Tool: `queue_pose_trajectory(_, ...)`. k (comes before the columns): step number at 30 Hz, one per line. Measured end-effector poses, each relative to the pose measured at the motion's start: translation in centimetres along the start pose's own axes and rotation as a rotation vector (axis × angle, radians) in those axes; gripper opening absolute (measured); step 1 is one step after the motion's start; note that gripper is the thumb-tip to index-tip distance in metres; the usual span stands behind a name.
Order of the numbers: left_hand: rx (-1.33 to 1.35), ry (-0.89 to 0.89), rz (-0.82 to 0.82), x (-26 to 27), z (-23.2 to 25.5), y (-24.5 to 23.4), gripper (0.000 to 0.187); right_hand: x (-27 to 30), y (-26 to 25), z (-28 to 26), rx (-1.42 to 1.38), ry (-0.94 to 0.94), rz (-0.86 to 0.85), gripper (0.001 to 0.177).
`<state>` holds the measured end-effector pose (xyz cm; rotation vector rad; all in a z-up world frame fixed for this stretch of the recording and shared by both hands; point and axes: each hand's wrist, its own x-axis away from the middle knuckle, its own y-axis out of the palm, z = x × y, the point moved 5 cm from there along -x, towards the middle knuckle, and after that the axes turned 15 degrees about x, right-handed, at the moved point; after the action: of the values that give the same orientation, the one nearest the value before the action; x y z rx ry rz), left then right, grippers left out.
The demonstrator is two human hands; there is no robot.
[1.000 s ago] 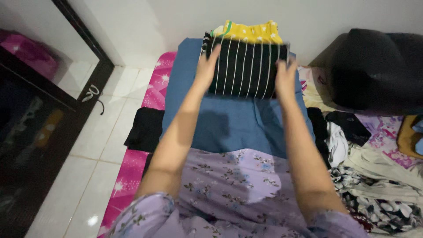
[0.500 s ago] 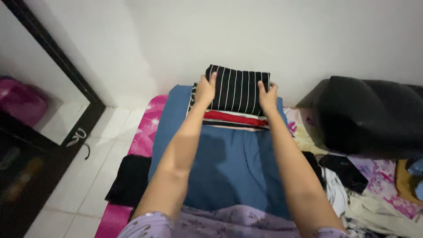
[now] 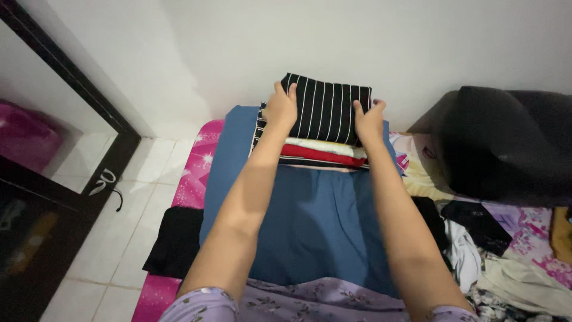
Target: The person folds a striped shirt and a black long-sleeved shirt on a bed, smoothing and aligning each piece before stacking them. The person then picks up a white shirt and begins to unfold it.
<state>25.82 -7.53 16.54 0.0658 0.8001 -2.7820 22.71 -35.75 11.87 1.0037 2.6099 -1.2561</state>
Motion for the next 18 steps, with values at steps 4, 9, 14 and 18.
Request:
queue_pose_trajectory(4, -0.054, 0.806, 0.434, 2.2, 4.5, -1.4, 0.045, 2.7, -4.1, -5.9, 0.251, -0.402, 0.262, 0.06)
queue_pose_trajectory(9, -0.407, 0.937, 0.093, 2.6, 4.4, 2.8, 0.052, 4.0, -1.2, -11.0, 0.41, -0.735, 0.038, 0.065)
queue_pose_trajectory(14, -0.34, 0.666, -0.015, 1.9, 1.4, 2.0, 0.061, 3.5, 0.8, -8.3, 0.529, -0.548, -0.162, 0.071)
queue_pose_trajectory(18, -0.31, 0.673, 0.02, 2.1, 0.7, 2.0, 0.069, 3.7, 1.3, -6.7, 0.471, -0.482, -0.159, 0.075)
